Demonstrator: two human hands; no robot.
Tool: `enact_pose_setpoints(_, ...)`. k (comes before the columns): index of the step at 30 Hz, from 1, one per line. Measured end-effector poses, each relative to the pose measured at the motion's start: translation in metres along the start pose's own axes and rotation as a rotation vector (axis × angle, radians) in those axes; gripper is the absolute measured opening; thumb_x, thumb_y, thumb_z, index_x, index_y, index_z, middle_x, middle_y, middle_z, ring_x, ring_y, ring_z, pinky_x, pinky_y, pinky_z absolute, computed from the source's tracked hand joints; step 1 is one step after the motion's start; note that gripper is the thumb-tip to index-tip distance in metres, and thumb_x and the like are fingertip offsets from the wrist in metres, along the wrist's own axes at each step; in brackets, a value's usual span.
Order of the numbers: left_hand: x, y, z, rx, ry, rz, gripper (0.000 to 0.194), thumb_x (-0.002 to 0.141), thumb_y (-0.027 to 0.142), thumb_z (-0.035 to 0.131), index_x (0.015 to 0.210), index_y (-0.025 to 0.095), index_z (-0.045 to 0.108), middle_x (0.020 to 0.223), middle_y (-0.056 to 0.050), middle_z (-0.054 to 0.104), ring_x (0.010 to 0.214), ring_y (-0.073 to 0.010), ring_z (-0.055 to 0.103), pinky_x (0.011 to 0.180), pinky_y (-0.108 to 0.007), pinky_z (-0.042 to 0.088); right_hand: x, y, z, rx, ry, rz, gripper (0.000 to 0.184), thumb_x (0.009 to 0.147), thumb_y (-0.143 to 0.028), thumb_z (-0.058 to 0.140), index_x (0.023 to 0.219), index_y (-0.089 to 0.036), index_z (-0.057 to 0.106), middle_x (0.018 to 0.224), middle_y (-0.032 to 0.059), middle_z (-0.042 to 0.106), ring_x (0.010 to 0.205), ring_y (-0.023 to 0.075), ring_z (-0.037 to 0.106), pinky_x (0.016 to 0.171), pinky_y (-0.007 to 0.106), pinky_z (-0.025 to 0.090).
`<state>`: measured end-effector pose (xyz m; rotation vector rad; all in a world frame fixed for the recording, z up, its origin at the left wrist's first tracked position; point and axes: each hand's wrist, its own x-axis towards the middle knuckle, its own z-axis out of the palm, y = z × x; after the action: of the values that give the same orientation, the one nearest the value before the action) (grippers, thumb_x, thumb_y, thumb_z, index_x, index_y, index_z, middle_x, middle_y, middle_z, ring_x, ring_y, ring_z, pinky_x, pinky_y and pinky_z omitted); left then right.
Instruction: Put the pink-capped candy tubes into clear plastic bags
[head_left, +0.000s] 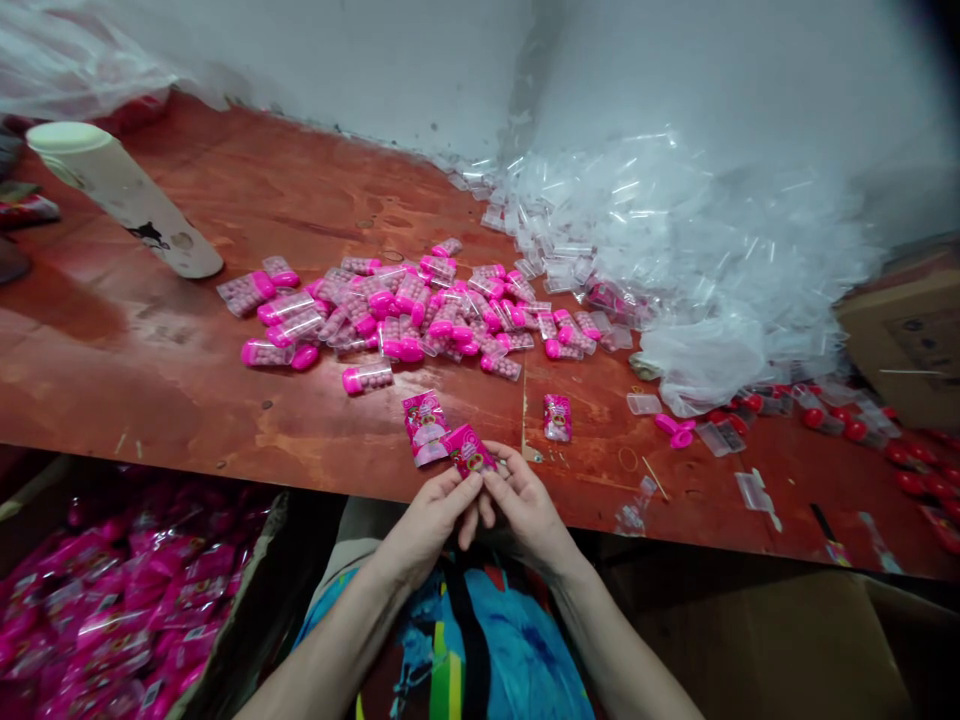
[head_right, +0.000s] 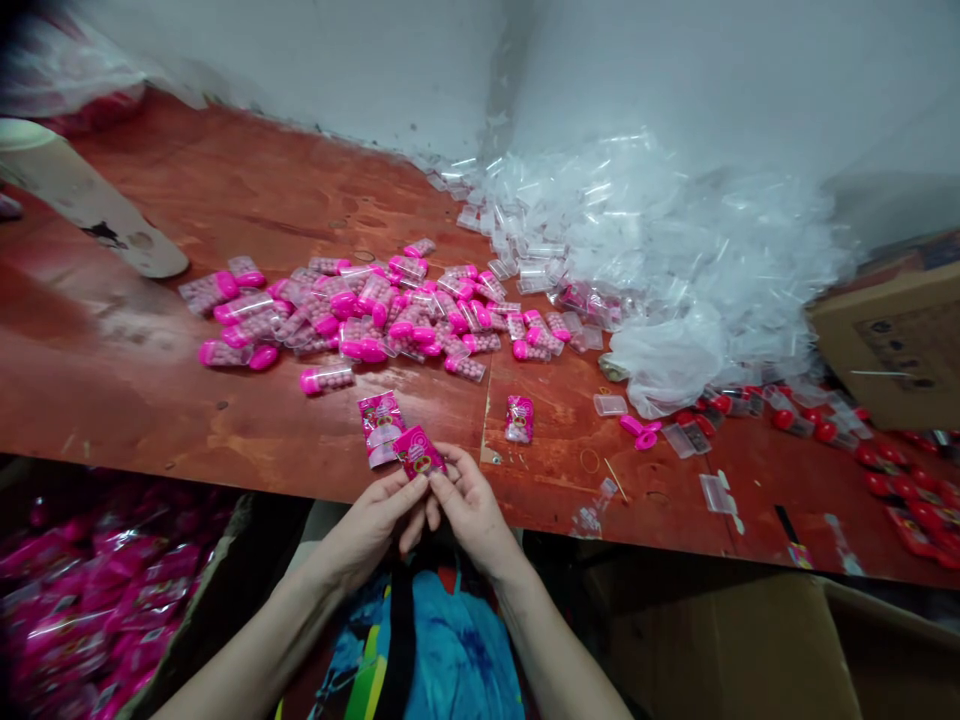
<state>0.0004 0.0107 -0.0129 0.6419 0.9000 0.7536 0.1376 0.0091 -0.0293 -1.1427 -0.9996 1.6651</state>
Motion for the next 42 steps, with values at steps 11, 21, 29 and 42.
enact_pose_setpoints(11, -0.012, 0.025, -0.043, 0.321, 0.536, 0.140, 0.041, 0.081, 0.053, 0.061, 0.064, 0.016, 0.065, 0.053, -0.002, 0.062, 0.033, -0.0056, 0.032, 0.036, -0.021, 0.020, 0.017, -0.025, -0.010, -1.244, 0.406, -0.367, 0.039, 0.094, -0.040, 0.052, 0.127, -0.023, 0.060, 0.109, 0.0158, 0.056, 0.103, 0.0329, 0.051, 0.091, 0.050, 0.038)
enact_pose_setpoints(21, 0.010, 0.015, -0.049, 0.393, 0.585, 0.240, 0.028, 0.073, 0.037, 0.070, 0.092, 0.017, 0.071, 0.049, 0.002, 0.058, 0.047, -0.0143, 0.054, 0.047, -0.021, 0.039, 0.086, -0.014, 0.035, -1.077, 0.222, -0.110, 0.021, 0.087, -0.042, 0.063, 0.079, -0.022, 0.066, 0.076, 0.0012, 0.066, 0.071, 0.0176, 0.060, 0.063, 0.027, 0.038)
enact_pose_setpoints(29, 0.004, 0.026, -0.042, 0.460, 0.557, 0.160, 0.033, 0.076, 0.034, 0.065, 0.104, 0.018, 0.072, 0.048, 0.004, 0.057, 0.032, -0.0108, 0.042, 0.036, -0.022, 0.031, 0.087, -0.017, 0.026, -1.054, 0.118, -0.222, 0.022, 0.094, -0.027, 0.051, 0.083, -0.021, 0.069, 0.085, 0.0034, 0.069, 0.078, 0.0176, 0.061, 0.070, 0.027, 0.042)
enact_pose_setpoints(42, 0.002, 0.033, -0.044, 0.478, 0.520, 0.165, 0.030, 0.075, 0.041, 0.070, 0.093, 0.017, 0.076, 0.043, 0.003, 0.055, 0.036, -0.0119, 0.044, 0.037, -0.021, 0.030, 0.073, -0.030, 0.011, -0.990, 0.186, -0.287, 0.028, 0.096, -0.025, 0.043, 0.080, -0.018, 0.064, 0.081, 0.0064, 0.062, 0.077, 0.0193, 0.058, 0.075, 0.030, 0.043)
